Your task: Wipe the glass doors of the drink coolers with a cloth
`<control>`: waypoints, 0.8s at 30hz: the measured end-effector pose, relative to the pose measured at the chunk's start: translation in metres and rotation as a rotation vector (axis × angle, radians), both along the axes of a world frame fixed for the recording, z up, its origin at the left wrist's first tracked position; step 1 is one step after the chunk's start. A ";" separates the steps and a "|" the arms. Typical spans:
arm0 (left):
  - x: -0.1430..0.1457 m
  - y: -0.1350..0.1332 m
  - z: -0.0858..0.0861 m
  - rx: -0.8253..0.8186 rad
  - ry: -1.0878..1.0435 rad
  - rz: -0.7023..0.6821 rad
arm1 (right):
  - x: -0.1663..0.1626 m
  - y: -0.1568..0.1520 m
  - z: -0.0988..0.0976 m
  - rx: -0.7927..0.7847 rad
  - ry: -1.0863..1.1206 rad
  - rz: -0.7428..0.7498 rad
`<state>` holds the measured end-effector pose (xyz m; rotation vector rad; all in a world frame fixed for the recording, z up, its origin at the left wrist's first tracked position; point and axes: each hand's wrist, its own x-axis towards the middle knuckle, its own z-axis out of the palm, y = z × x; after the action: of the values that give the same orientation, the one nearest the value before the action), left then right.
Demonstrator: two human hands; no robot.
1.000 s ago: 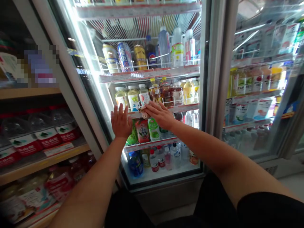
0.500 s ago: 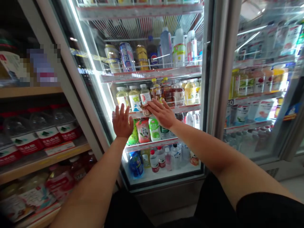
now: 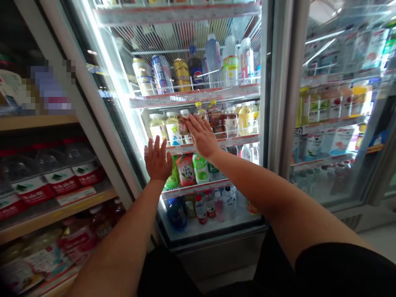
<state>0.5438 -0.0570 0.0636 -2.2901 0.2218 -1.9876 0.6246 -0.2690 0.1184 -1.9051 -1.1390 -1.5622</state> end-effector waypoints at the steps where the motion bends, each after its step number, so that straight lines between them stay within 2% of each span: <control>1: 0.000 0.000 0.000 -0.003 0.000 -0.001 | -0.001 0.001 0.002 -0.039 -0.022 0.010; 4: -0.001 0.000 0.000 -0.007 0.004 -0.014 | -0.003 0.004 0.008 -0.266 -0.128 0.058; 5: -0.001 0.000 0.000 -0.004 0.005 -0.018 | -0.004 0.004 0.010 -0.295 -0.143 0.060; 6: -0.001 0.000 0.000 -0.002 0.005 -0.019 | -0.004 0.005 0.013 -0.281 -0.139 0.051; 10: 0.000 0.001 0.000 0.004 -0.005 -0.021 | -0.004 0.010 0.029 -0.062 -0.057 -0.023; 12: 0.000 0.001 0.000 -0.006 0.004 -0.034 | -0.005 0.011 0.035 -0.091 -0.073 -0.031; 15: 0.000 0.001 0.000 -0.032 0.020 -0.057 | -0.008 0.012 0.037 -0.288 -0.157 -0.006; 17: 0.000 0.001 -0.001 -0.041 0.031 -0.070 | -0.008 0.012 0.037 -0.340 -0.186 -0.002; 22: 0.000 0.003 -0.001 -0.051 0.052 -0.076 | -0.007 0.013 0.040 -0.130 -0.106 -0.035; 24: 0.001 0.003 -0.002 -0.030 0.031 -0.046 | -0.007 0.012 0.041 -0.154 -0.090 -0.025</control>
<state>0.5449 -0.0541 0.0619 -2.3570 0.2515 -1.9911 0.6171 -0.2570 0.1596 -1.9702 -1.3128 -1.6312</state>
